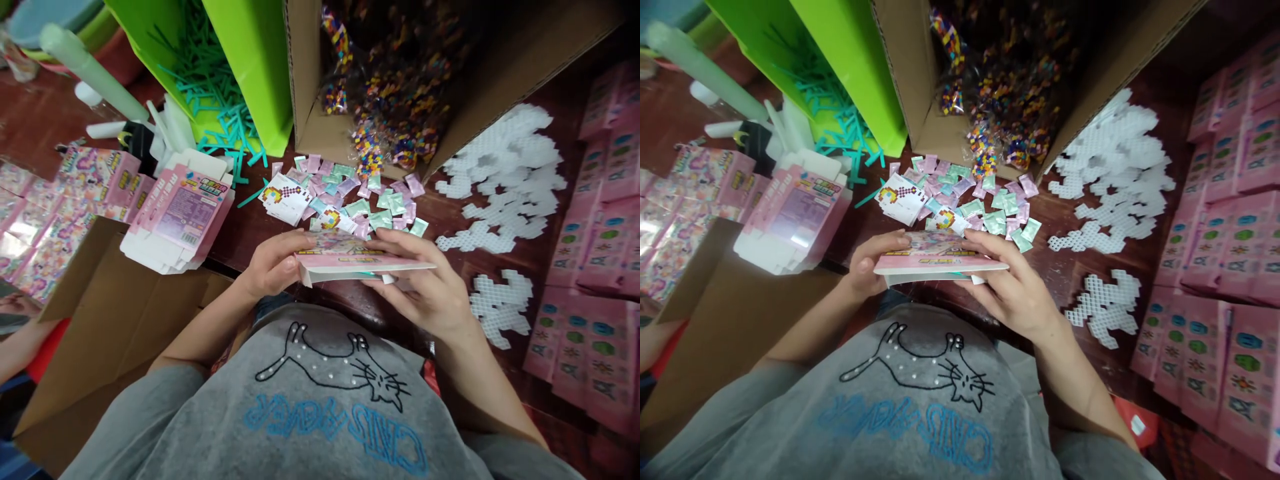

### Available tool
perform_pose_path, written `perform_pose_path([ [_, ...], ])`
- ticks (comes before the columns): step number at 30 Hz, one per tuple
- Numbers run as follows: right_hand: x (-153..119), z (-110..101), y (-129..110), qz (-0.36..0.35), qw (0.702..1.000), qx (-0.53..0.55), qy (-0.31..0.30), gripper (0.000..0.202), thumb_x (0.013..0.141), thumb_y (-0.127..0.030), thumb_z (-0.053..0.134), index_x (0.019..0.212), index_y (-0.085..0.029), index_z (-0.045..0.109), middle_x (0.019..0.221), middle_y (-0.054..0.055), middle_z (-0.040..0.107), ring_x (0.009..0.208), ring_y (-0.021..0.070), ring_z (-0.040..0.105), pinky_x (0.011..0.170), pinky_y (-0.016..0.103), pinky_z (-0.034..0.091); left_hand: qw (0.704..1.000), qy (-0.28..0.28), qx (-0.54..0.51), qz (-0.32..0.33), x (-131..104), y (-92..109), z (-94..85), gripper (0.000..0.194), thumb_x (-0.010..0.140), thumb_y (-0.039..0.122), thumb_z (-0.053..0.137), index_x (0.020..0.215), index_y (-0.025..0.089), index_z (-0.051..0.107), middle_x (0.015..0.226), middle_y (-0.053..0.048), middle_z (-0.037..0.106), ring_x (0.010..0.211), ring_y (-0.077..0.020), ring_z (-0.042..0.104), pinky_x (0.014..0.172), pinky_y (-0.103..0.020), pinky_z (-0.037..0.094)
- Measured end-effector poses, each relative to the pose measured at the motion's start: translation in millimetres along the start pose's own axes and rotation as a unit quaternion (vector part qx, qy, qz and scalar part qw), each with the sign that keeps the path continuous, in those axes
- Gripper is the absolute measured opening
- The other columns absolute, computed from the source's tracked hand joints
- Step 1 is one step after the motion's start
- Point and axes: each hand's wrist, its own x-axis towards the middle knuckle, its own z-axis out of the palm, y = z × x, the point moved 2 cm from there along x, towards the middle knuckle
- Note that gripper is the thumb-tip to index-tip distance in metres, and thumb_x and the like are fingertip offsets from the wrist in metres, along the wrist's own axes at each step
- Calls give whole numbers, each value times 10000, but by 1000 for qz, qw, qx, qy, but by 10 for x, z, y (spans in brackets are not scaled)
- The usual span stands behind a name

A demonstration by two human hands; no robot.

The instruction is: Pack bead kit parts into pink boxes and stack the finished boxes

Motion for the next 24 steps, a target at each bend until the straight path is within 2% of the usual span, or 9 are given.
perform_pose_path([
  [3, 75, -38, 17, -12, 1000, -10, -9, 370, 933, -107, 890, 1244, -248, 747, 1653, 141, 644, 1386, 333, 765, 1128, 552, 724, 994, 14, 94, 55, 64, -26, 2, 535, 1141, 545, 599, 1641, 362, 551, 1291, -78, 847, 1131, -238, 836, 1036, -452, 728],
  [6, 139, -58, 27, -22, 1000, -16, -15, 305, 965, -135, 868, 1218, -254, 746, 1630, 122, 663, 1378, 314, 770, 1133, 539, 722, 975, 39, 173, 132, 119, -25, -11, 894, 1037, 575, 786, 1756, 468, 266, 1308, -59, 822, 1047, -224, 833, 945, -442, 748],
  [8, 164, -49, 26, -33, 999, -22, -14, 275, 979, -151, 856, 1208, -253, 741, 1625, 114, 668, 1387, 304, 764, 1124, 524, 724, 968, 57, 195, 150, 142, -30, -24, 991, 1027, 594, 794, 1770, 514, 142, 1306, -53, 811, 1014, -224, 833, 941, -458, 753],
  [12, 190, 19, -9, -46, 998, -50, 9, 378, 999, -153, 829, 1344, -267, 723, 1627, 116, 668, 1399, 298, 750, 1132, 508, 713, 966, 81, 196, 151, 173, -67, -64, 1015, 998, 602, 833, 1768, 477, 184, 1298, -58, 800, 1039, -235, 831, 1009, -501, 740],
  [14, 210, 86, -53, -55, 996, -57, 38, 514, 995, -158, 835, 1472, -268, 680, 1601, 129, 684, 1412, 302, 737, 1147, 500, 700, 970, 95, 180, 133, 217, -100, -118, 995, 1006, 592, 831, 1774, 436, 217, 1366, -94, 779, 1155, -259, 822, 1053, -505, 719],
  [17, 256, 256, -100, -33, 991, -50, 123, 699, 957, -194, 899, 1594, -264, 622, 1425, 113, 771, 1306, 277, 771, 1115, 439, 702, 976, 114, 174, 60, 351, -134, -233, 1006, 1048, 665, 741, 1805, 386, 140, 1571, -175, 666, 1409, -324, 739, 1159, -559, 653],
  [20, 294, 516, -38, 65, 966, 15, 251, 718, 927, -272, 945, 1574, -305, 636, 1282, 67, 768, 1108, 233, 782, 913, 360, 727, 970, 54, 237, 8, 517, -86, -298, 1342, 855, 878, 812, 1828, 326, 72, 1812, -258, 387, 1697, -468, 439, 1355, -716, 424],
  [22, 310, 724, 40, 128, 945, 75, 291, 630, 940, -309, 930, 1505, -298, 650, 1265, 64, 720, 1043, 210, 762, 792, 318, 707, 958, -27, 286, 0, 615, -28, -301, 1581, 658, 950, 899, 1839, 290, 80, 1876, -292, 224, 1759, -559, 240, 1403, -800, 252],
  [24, 323, 893, 88, 149, 937, 94, 302, 529, 950, -312, 910, 1412, -276, 655, 1218, 59, 678, 994, 191, 736, 738, 292, 682, 948, -97, 304, 6, 712, 21, -326, 1649, 617, 929, 942, 1847, 268, 65, 1874, -313, 193, 1758, -586, 206, 1396, -824, 229],
])
